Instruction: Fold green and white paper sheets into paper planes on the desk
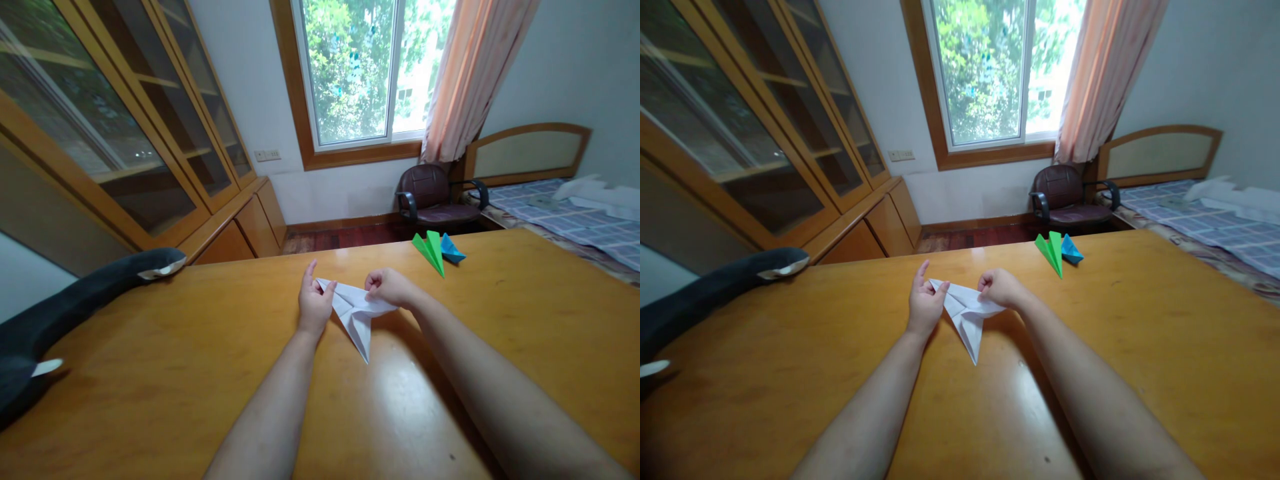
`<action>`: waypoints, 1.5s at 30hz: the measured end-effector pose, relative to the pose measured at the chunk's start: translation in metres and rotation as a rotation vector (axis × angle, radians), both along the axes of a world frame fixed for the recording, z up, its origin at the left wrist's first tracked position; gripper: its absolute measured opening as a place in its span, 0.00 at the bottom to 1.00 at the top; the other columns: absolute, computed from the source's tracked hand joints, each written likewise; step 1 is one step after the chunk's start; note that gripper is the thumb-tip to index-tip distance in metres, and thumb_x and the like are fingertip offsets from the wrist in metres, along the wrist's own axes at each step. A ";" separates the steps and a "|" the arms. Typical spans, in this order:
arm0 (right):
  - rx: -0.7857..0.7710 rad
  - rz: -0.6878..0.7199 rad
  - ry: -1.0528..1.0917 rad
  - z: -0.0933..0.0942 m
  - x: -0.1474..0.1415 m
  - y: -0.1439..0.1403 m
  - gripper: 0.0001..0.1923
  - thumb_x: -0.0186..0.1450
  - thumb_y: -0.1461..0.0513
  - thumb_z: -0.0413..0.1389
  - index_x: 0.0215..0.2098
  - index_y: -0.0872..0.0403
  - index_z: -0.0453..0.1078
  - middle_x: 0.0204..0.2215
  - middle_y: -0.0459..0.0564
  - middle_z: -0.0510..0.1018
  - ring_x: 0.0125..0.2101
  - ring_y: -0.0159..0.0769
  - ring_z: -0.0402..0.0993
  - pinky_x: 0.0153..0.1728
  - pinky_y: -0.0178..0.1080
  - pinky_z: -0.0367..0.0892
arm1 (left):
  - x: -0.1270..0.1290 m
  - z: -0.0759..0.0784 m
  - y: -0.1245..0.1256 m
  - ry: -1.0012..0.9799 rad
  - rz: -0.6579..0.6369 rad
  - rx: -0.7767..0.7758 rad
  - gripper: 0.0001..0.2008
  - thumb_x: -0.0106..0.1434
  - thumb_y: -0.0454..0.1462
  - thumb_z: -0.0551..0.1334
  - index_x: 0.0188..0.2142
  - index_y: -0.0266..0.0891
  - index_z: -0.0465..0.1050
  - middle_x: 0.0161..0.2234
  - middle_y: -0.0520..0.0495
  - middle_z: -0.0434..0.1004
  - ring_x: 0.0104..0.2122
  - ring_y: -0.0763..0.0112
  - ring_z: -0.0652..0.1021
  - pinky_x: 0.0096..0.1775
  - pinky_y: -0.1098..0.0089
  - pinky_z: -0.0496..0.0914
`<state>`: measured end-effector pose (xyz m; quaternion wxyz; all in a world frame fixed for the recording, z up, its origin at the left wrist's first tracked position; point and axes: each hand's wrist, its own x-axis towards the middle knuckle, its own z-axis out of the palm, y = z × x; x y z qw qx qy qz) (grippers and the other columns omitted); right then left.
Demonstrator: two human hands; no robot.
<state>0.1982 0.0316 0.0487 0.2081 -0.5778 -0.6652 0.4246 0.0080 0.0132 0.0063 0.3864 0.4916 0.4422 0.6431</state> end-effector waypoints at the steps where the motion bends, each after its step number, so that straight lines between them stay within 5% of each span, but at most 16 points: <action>1: -0.006 -0.004 0.008 0.000 -0.001 0.000 0.07 0.46 0.69 0.58 0.25 0.55 0.70 0.19 0.40 0.71 0.20 0.26 0.65 0.19 0.28 0.55 | 0.000 0.000 0.001 -0.004 0.009 0.005 0.35 0.55 0.37 0.66 0.61 0.40 0.57 0.20 0.60 0.67 0.20 0.77 0.70 0.26 0.77 0.63; 4: -0.030 -0.019 0.031 0.002 -0.002 -0.001 0.08 0.46 0.70 0.58 0.25 0.55 0.70 0.18 0.40 0.71 0.19 0.26 0.65 0.19 0.28 0.56 | 0.000 -0.002 0.003 -0.031 0.046 0.053 0.31 0.54 0.37 0.67 0.57 0.41 0.61 0.24 0.57 0.72 0.23 0.76 0.74 0.29 0.76 0.66; 10: -0.026 -0.033 0.062 0.007 -0.002 -0.003 0.07 0.45 0.70 0.57 0.23 0.55 0.69 0.17 0.39 0.70 0.18 0.26 0.63 0.19 0.29 0.55 | -0.002 -0.005 0.005 0.093 0.128 0.089 0.09 0.52 0.40 0.68 0.29 0.35 0.77 0.26 0.49 0.77 0.27 0.72 0.75 0.32 0.73 0.70; 17: -0.020 -0.032 0.047 0.011 -0.003 -0.005 0.06 0.46 0.70 0.57 0.23 0.55 0.70 0.17 0.41 0.70 0.19 0.27 0.64 0.19 0.29 0.56 | -0.001 -0.002 0.005 0.079 0.160 -0.054 0.11 0.49 0.38 0.69 0.31 0.33 0.79 0.25 0.48 0.78 0.25 0.73 0.75 0.29 0.73 0.70; 25: -0.016 -0.058 0.064 0.010 -0.002 -0.003 0.07 0.46 0.70 0.58 0.23 0.55 0.69 0.17 0.39 0.69 0.19 0.27 0.65 0.20 0.29 0.56 | 0.006 -0.001 0.000 -0.028 0.016 -0.084 0.23 0.45 0.34 0.70 0.44 0.33 0.75 0.36 0.42 0.81 0.34 0.67 0.80 0.37 0.69 0.74; 34: 0.008 -0.044 0.083 0.007 -0.002 -0.002 0.07 0.46 0.70 0.59 0.24 0.55 0.69 0.17 0.40 0.70 0.19 0.27 0.65 0.19 0.29 0.55 | 0.007 0.002 -0.003 0.171 0.034 -0.017 0.08 0.53 0.38 0.65 0.31 0.35 0.79 0.29 0.45 0.82 0.30 0.67 0.79 0.36 0.69 0.73; 45: -0.014 -0.074 0.104 0.013 -0.002 -0.003 0.07 0.46 0.70 0.59 0.24 0.55 0.68 0.18 0.40 0.70 0.20 0.26 0.66 0.19 0.28 0.57 | 0.009 0.005 -0.009 0.159 -0.009 -0.129 0.21 0.46 0.35 0.71 0.42 0.33 0.78 0.39 0.41 0.81 0.37 0.63 0.80 0.41 0.66 0.74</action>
